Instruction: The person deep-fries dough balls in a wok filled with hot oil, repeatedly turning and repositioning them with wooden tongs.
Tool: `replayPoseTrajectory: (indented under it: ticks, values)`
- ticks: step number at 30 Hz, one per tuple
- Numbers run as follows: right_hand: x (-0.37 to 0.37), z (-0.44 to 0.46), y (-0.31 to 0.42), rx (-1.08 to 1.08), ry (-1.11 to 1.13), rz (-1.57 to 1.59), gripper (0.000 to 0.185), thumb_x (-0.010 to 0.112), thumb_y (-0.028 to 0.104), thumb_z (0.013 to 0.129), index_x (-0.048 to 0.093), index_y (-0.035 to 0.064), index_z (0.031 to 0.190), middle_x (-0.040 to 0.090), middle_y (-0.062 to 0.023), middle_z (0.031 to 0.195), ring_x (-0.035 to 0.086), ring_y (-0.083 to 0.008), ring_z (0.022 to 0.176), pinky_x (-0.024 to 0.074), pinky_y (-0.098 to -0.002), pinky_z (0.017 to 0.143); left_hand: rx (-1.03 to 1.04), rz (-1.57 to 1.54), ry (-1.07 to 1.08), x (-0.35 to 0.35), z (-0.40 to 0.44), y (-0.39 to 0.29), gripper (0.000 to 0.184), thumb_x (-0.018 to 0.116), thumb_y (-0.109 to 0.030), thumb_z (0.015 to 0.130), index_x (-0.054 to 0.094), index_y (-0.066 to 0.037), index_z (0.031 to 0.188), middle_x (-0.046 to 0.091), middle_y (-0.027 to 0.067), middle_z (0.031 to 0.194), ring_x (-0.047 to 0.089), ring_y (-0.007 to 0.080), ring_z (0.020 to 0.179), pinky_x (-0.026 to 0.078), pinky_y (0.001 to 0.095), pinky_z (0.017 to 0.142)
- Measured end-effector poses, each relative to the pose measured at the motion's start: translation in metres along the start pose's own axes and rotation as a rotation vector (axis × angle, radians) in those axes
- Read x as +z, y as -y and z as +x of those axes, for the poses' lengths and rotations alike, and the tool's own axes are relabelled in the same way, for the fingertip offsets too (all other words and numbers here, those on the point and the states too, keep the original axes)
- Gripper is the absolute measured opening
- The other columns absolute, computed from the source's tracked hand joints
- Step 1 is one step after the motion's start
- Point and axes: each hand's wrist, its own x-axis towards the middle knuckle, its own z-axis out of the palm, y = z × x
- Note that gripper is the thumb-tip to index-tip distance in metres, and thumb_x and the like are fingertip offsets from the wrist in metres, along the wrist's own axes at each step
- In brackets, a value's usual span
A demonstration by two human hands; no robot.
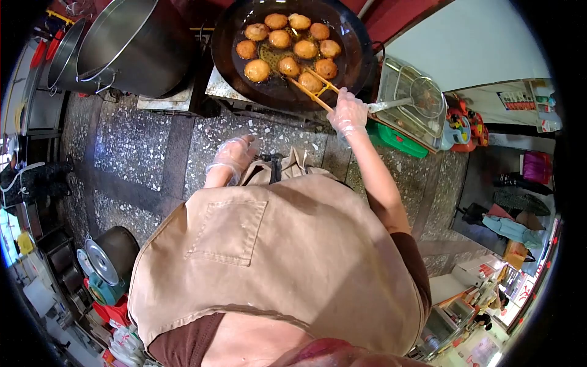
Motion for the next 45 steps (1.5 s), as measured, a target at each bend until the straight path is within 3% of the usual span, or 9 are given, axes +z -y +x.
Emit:
replayPoseTrajectory:
  ticks: [10,25,30,32,45]
  values:
    - [-0.005,-0.019,0.034,0.115,0.047,0.032,0.07,0.075,0.026,0.07,0.046,-0.0017,0.128,0.06,-0.0147,0.104,0.063,-0.031,0.092,0.0474,-0.0415,0.079,0.127,0.068,0.02,-0.038,0.01,0.026,0.039,0.061,-0.022,0.086,0.059,-0.005,0.121,0.066,0.0229,0.103,0.062,0.0375,0.099,0.049,0.043,0.086]
    - [0.002,-0.032,0.073,0.24,-0.049,0.011,0.072,0.074,0.025,0.071,0.045,-0.0036,0.13,0.061,-0.0148,0.103,0.062,-0.0314,0.089,0.0474,-0.0429,0.078,0.147,0.114,0.106,-0.089,0.029,0.054,0.038,0.059,-0.027,0.087,0.059,-0.008,0.12,0.064,0.0226,0.109,0.061,0.0379,0.104,0.048,0.0443,0.089]
    - [0.001,-0.034,0.08,0.273,-0.047,0.011,0.073,0.074,0.025,0.07,0.045,-0.0028,0.131,0.06,-0.0156,0.107,0.062,-0.0314,0.091,0.0463,-0.0427,0.08,0.205,0.105,0.079,-0.09,0.036,0.069,0.038,0.057,-0.027,0.089,0.057,-0.007,0.122,0.064,0.0234,0.107,0.061,0.0388,0.102,0.048,0.0451,0.087]
    - [0.003,-0.034,0.081,0.276,-0.044,-0.006,0.073,0.074,0.025,0.07,0.045,-0.0026,0.131,0.06,-0.0154,0.107,0.062,-0.0312,0.091,0.0462,-0.0424,0.08,0.215,0.086,0.032,-0.091,0.036,0.069,0.037,0.061,-0.024,0.086,0.061,-0.004,0.117,0.066,0.0209,0.106,0.064,0.0347,0.098,0.05,0.04,0.085]
    - [-0.006,-0.04,0.079,0.261,-0.021,-0.03,0.08,0.076,0.029,0.068,0.043,-0.0022,0.133,0.059,-0.0145,0.108,0.061,-0.0295,0.089,0.046,-0.041,0.078,0.24,0.092,0.044,-0.082,0.036,0.07,0.037,0.06,-0.024,0.087,0.06,-0.004,0.117,0.066,0.0219,0.104,0.063,0.0364,0.099,0.049,0.0418,0.085]
